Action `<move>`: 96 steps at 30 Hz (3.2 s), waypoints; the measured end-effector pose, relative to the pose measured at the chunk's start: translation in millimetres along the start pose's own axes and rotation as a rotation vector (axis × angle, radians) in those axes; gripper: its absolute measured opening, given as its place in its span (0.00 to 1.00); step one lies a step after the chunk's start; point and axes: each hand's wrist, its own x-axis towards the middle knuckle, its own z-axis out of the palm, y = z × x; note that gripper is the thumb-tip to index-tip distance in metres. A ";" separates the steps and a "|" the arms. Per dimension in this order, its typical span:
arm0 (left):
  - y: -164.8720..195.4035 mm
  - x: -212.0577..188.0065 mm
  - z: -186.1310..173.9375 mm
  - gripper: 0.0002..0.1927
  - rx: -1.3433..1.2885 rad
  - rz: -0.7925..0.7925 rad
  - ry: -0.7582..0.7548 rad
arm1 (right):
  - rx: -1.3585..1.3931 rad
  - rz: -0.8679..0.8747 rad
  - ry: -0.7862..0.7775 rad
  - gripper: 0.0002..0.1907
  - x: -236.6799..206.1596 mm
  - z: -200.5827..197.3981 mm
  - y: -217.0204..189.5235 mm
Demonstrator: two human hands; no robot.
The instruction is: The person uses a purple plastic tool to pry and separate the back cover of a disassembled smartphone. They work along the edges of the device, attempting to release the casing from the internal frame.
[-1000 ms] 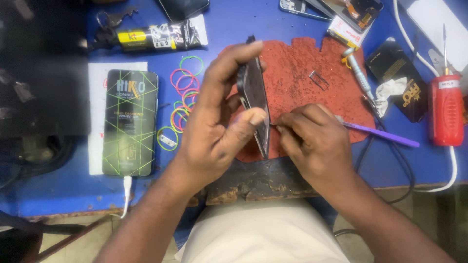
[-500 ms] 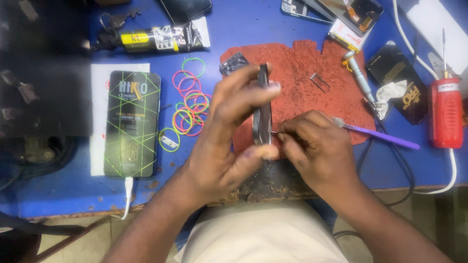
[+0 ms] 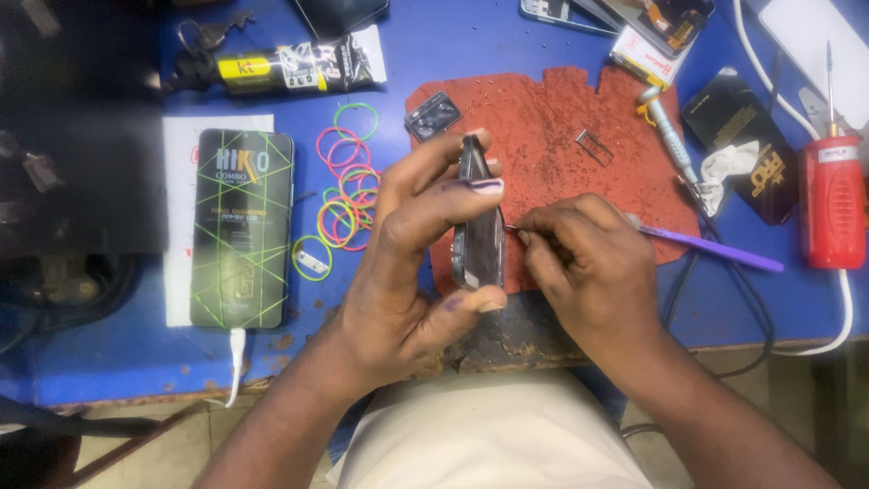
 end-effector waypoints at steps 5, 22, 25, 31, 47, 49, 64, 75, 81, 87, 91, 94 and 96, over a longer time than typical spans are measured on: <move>3.3 -3.5 1.0 0.28 -0.006 0.014 -0.020 | -0.032 -0.022 -0.007 0.08 -0.2 1.7 1.1; 4.9 -6.6 4.3 0.28 -0.035 0.068 -0.069 | -0.005 -0.067 -0.055 0.09 -2.5 -4.7 -0.6; 4.9 -7.5 4.8 0.28 -0.038 0.069 -0.069 | 0.011 -0.057 -0.051 0.08 -2.7 -4.6 -1.6; 4.7 -8.2 5.4 0.28 -0.030 0.058 -0.067 | 0.001 -0.017 -0.030 0.09 -1.8 -0.5 -0.3; 4.3 -8.0 5.7 0.29 -0.041 0.071 -0.070 | 0.008 -0.099 -0.077 0.09 -7.3 -4.9 -1.5; 4.6 -8.3 5.4 0.29 -0.043 0.073 -0.068 | 0.006 -0.082 -0.075 0.08 -9.7 -5.3 -3.0; 3.7 -9.6 6.5 0.30 -0.036 0.072 -0.063 | 0.008 -0.083 -0.058 0.08 -14.9 -3.9 -3.3; 6.2 -8.1 4.0 0.31 -0.041 0.077 -0.069 | -0.015 -0.101 -0.088 0.07 -18.7 -8.0 -8.1; 5.2 -6.6 2.7 0.32 -0.090 0.067 -0.082 | 0.029 -0.034 -0.082 0.07 -17.9 -4.8 -5.7; 7.5 -7.0 3.0 0.33 -0.060 0.083 -0.078 | 0.026 -0.083 -0.094 0.09 -24.3 -8.5 -12.6; 6.6 -6.4 2.3 0.34 -0.044 0.091 -0.077 | 0.058 -0.062 -0.085 0.10 -26.9 -7.8 -12.4; 5.6 -6.8 2.0 0.34 -0.059 0.091 -0.072 | 0.025 -0.036 -0.045 0.09 -24.7 -4.6 -8.1; 5.1 -7.7 2.3 0.34 -0.070 0.075 -0.065 | 0.011 -0.019 -0.039 0.08 -24.5 -3.3 -7.3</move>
